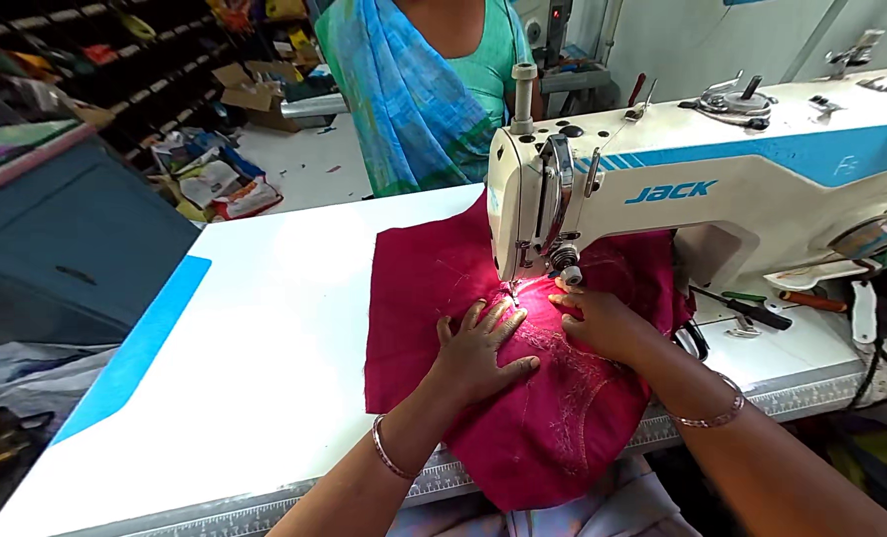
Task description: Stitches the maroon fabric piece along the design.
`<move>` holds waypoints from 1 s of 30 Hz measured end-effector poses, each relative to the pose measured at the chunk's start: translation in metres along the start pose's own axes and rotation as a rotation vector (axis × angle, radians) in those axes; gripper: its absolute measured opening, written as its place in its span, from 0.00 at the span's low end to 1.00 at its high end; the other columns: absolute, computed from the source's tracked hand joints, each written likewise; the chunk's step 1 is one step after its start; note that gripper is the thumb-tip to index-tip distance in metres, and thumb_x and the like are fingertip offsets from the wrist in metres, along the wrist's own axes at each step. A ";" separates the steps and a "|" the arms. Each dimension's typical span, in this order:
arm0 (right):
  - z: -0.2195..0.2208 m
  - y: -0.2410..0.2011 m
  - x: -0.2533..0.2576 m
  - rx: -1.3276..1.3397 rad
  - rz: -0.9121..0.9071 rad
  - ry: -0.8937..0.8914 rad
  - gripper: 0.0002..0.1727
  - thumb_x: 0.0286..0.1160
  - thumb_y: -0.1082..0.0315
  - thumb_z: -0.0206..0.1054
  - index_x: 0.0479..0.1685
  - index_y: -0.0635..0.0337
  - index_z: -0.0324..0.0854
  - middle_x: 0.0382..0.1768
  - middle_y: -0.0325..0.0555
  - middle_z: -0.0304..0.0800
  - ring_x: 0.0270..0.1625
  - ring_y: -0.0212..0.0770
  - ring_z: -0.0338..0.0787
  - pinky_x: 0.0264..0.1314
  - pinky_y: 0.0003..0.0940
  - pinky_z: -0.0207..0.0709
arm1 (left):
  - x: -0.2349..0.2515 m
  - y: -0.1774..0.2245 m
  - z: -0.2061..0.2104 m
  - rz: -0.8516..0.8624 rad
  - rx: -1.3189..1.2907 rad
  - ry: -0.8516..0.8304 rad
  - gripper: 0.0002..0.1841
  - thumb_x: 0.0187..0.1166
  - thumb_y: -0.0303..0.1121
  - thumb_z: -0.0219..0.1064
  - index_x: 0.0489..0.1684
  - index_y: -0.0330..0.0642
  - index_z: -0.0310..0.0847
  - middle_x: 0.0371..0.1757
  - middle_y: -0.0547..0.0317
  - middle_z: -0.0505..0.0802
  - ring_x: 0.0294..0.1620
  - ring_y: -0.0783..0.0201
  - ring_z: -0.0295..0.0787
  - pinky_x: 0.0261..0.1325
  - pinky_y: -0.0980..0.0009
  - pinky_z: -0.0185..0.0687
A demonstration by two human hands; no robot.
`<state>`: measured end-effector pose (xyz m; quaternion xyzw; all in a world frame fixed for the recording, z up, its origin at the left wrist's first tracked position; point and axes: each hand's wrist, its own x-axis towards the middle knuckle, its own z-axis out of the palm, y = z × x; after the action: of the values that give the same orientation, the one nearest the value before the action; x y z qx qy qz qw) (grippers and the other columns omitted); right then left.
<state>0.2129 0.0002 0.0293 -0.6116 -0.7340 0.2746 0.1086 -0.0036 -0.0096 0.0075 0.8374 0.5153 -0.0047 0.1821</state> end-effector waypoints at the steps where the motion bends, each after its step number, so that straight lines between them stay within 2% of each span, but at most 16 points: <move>1: 0.000 0.000 0.000 0.001 -0.002 0.000 0.23 0.89 0.72 0.55 0.79 0.66 0.76 0.89 0.57 0.64 0.89 0.51 0.68 0.88 0.48 0.61 | 0.000 0.000 -0.001 -0.004 0.004 -0.008 0.39 0.82 0.69 0.54 0.94 0.72 0.55 0.97 0.75 0.55 0.97 0.54 0.39 0.84 0.28 0.34; 30: 0.000 0.002 -0.006 -0.006 0.002 -0.010 0.24 0.88 0.73 0.54 0.81 0.65 0.74 0.90 0.54 0.63 0.90 0.49 0.66 0.89 0.47 0.59 | -0.002 0.003 0.001 -0.005 0.005 -0.016 0.39 0.82 0.69 0.54 0.95 0.73 0.53 0.96 0.76 0.55 0.98 0.55 0.38 0.85 0.29 0.32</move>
<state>0.2164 -0.0051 0.0293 -0.6113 -0.7348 0.2755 0.1025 -0.0019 -0.0126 0.0077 0.8366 0.5158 -0.0131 0.1840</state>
